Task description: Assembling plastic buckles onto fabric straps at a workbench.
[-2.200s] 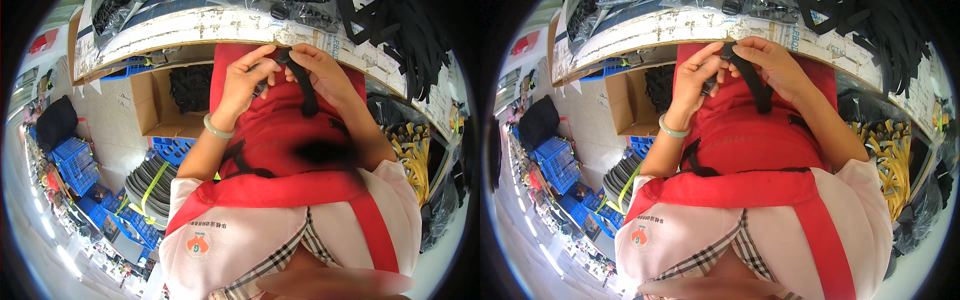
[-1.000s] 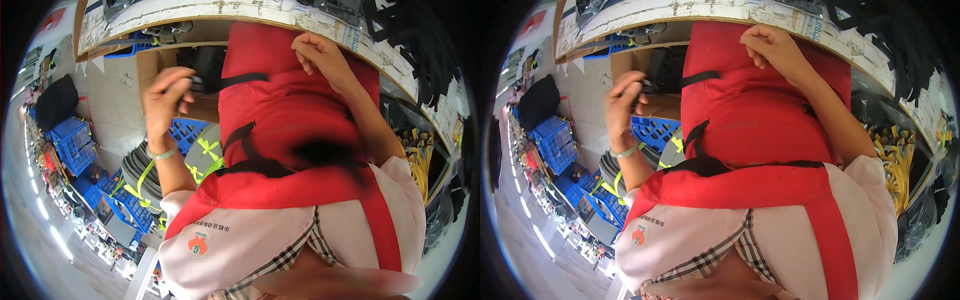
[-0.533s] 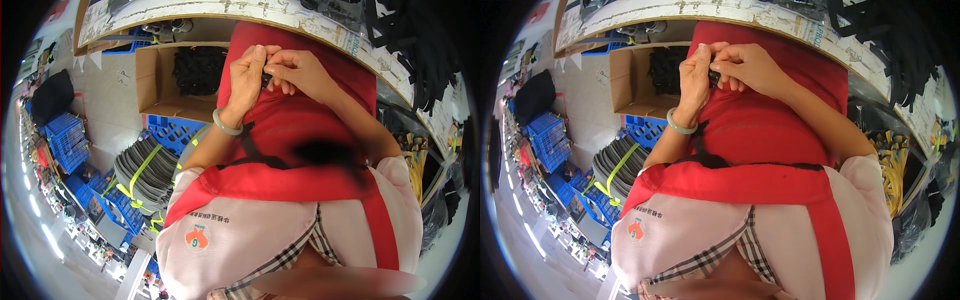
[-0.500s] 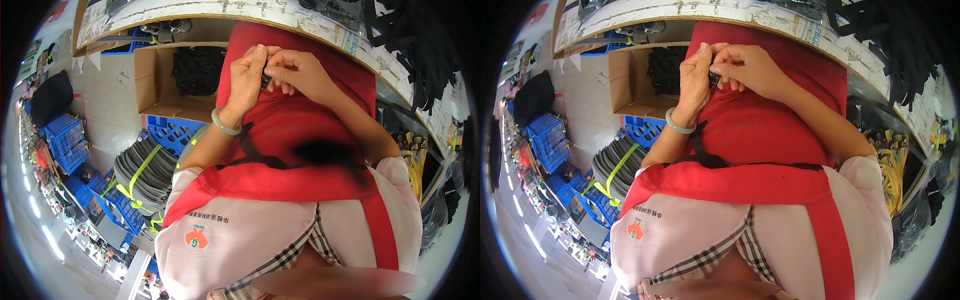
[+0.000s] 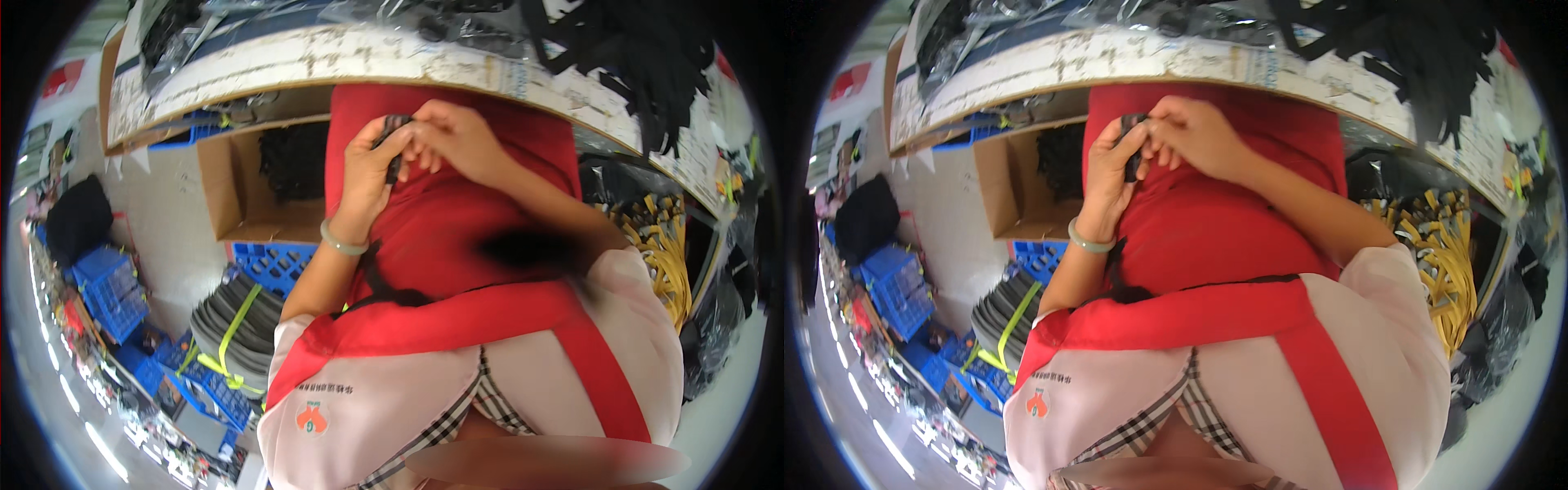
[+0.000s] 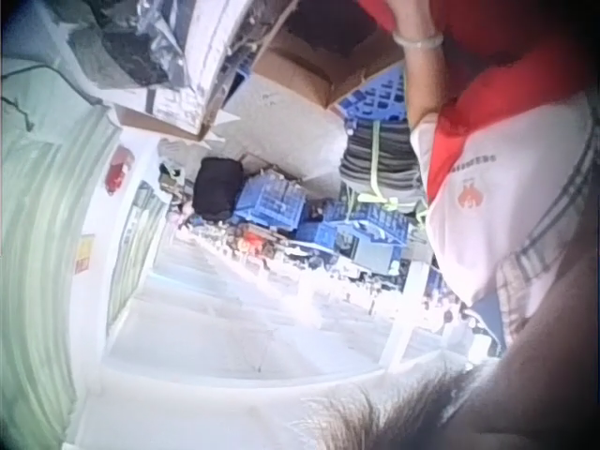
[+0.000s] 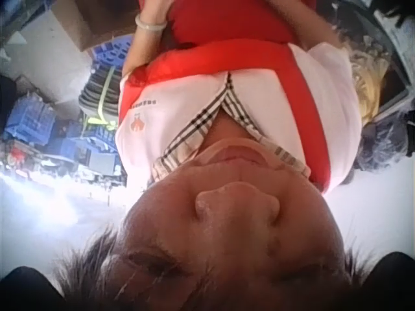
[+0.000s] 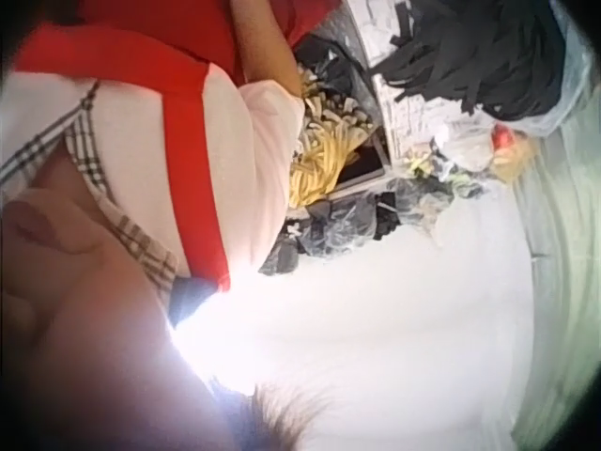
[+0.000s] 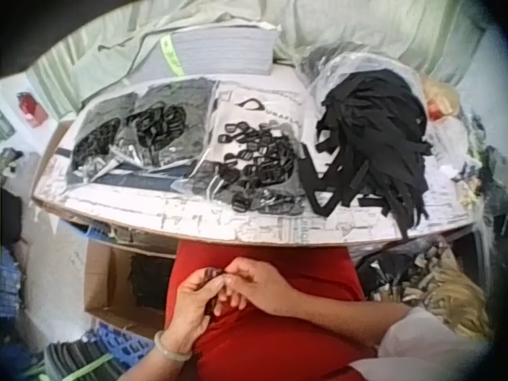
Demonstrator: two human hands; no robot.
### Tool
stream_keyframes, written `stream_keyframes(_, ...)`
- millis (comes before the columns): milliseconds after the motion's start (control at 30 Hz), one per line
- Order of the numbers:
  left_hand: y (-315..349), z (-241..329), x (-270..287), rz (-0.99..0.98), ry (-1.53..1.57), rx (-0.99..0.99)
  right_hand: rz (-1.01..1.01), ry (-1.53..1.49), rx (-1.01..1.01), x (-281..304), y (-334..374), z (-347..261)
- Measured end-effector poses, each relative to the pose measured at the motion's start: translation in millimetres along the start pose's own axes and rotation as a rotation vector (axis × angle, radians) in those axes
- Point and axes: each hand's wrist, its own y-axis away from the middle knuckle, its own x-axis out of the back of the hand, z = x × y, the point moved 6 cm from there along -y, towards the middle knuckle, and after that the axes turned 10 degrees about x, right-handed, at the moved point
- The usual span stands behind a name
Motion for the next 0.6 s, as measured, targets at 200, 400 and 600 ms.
stream_keyframes(200, -9, 19, 2, -0.098, 0.1, 0.036, 0.335, 0.801, 0.418, 61, 4, -77)
stream_keyframes(400, -12, 13, -3, -0.049, -0.158, -0.018, 0.687, 1.135, 0.22, 180, -25, -121)
stream_keyframes(600, -8, 13, -21, -0.131, -0.057, 0.016, 0.483, 1.073, 0.262, 198, -36, -97)
